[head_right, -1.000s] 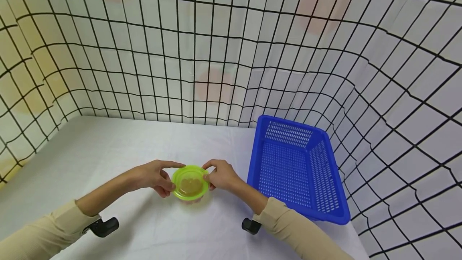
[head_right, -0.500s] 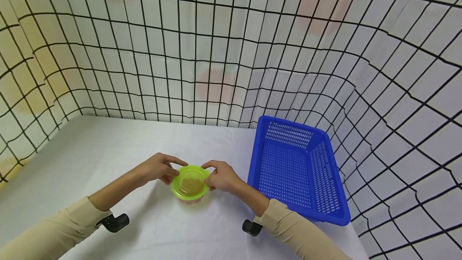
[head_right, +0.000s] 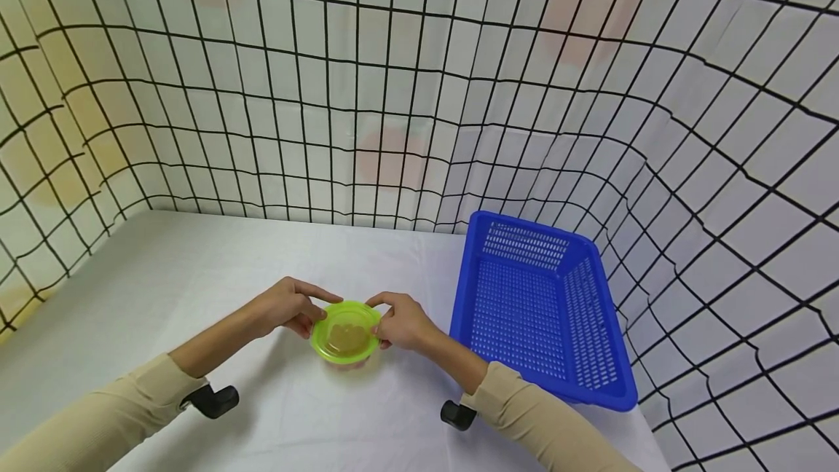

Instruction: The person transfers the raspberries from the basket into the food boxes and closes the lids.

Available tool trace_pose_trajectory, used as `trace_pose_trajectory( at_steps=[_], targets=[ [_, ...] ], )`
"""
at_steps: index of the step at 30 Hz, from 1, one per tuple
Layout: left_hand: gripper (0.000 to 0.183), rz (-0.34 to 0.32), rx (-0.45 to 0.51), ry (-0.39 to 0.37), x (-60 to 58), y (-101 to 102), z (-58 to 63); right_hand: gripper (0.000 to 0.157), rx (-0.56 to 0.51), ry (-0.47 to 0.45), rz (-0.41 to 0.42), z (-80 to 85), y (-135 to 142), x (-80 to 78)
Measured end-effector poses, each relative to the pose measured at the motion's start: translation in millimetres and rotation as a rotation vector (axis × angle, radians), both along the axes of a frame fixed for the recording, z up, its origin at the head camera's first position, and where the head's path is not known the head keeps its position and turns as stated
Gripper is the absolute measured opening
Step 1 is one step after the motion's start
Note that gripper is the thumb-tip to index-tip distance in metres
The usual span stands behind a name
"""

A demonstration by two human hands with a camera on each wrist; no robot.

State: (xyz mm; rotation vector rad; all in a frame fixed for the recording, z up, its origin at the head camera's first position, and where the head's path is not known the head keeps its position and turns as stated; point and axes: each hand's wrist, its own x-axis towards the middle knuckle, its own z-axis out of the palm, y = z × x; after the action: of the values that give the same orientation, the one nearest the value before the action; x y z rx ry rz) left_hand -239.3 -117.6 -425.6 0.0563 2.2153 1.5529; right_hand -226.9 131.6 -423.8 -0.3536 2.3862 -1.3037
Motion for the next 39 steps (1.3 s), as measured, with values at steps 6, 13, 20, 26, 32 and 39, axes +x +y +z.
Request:
trace_pose_trajectory(
  at_steps=[6,13,20,26,32,39],
  targets=[
    [0.036,-0.004,0.009,0.022,-2.9,0,-3.7,0.047,-0.003,0.002,-0.006,0.9,-1,2.0],
    [0.036,-0.007,0.011,0.018,-2.9,0,-3.5,0.048,0.010,0.025,-0.021,0.3,-1,1.5],
    [0.034,-0.011,-0.001,0.021,-1.5,1,-2.2,0.044,0.008,0.053,-0.034,-0.6,-2,-0.6],
    [0.032,-0.027,-0.057,0.039,1.5,0,3.4,0.045,0.025,0.046,-0.038,1.5,-4,-0.4],
    [0.033,-0.019,-0.066,0.038,3.6,0,9.0,0.046,0.038,0.016,-0.052,4.6,-6,-0.7],
    [0.032,-0.008,-0.052,0.037,-0.9,-2,7.6,0.044,0.036,0.007,-0.082,6.2,-6,-7.3]
  ],
)
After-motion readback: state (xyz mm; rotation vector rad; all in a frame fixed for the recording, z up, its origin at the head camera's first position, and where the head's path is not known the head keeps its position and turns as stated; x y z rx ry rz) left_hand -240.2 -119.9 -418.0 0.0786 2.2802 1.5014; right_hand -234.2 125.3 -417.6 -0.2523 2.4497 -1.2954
